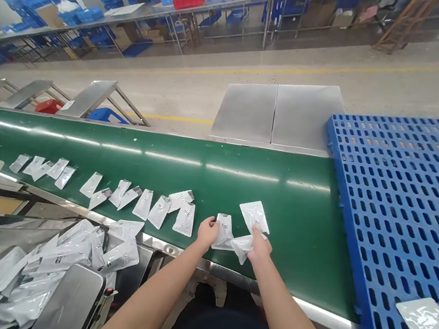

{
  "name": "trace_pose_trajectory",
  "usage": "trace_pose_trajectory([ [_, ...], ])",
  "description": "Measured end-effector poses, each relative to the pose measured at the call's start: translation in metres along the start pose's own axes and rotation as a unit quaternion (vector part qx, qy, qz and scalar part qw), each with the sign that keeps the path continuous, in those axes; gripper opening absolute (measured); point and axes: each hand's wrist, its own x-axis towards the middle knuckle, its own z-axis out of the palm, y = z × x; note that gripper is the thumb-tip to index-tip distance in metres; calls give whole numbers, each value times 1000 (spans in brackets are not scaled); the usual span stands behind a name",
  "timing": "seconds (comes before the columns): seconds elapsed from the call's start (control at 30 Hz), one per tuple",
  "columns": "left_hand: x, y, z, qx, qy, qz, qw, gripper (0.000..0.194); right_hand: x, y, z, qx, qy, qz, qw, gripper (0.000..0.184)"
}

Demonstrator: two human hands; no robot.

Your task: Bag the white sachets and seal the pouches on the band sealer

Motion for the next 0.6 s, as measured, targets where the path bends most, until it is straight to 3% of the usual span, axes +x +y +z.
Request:
trace_pose_trajectory([
  [0.1,4,-2,7,2,-34,19,999,20,27,-28,-31,-45,47,-24,998,41],
  [0.2,2,-6,10,-7,-50,44,998,21,50,-49,-75,-102,89,-90,987,45],
  [0.27,-2,-9,11,-19,-54,64,996,26,55,-51,-91,-102,149,-107,978,55],
  [0.33,-9,-10,12,-37,-53,90,994,32,54,-46,-87,-37,173,-35,984,64],
  [0.4,-20,-9,11,-54,-47,117,991,37,55,-42,-67,45,160,51,985,68],
  [0.43,-27,-8,9,-61,-44,128,989,38,57,-43,-55,62,161,56,983,66],
  [0.53,-47,-5,1,-65,-32,183,980,36,71,-61,-25,34,194,-43,979,50],
  [0.6,-57,-2,-8,-67,-11,228,971,36,78,-79,-19,-5,177,-123,976,38],
])
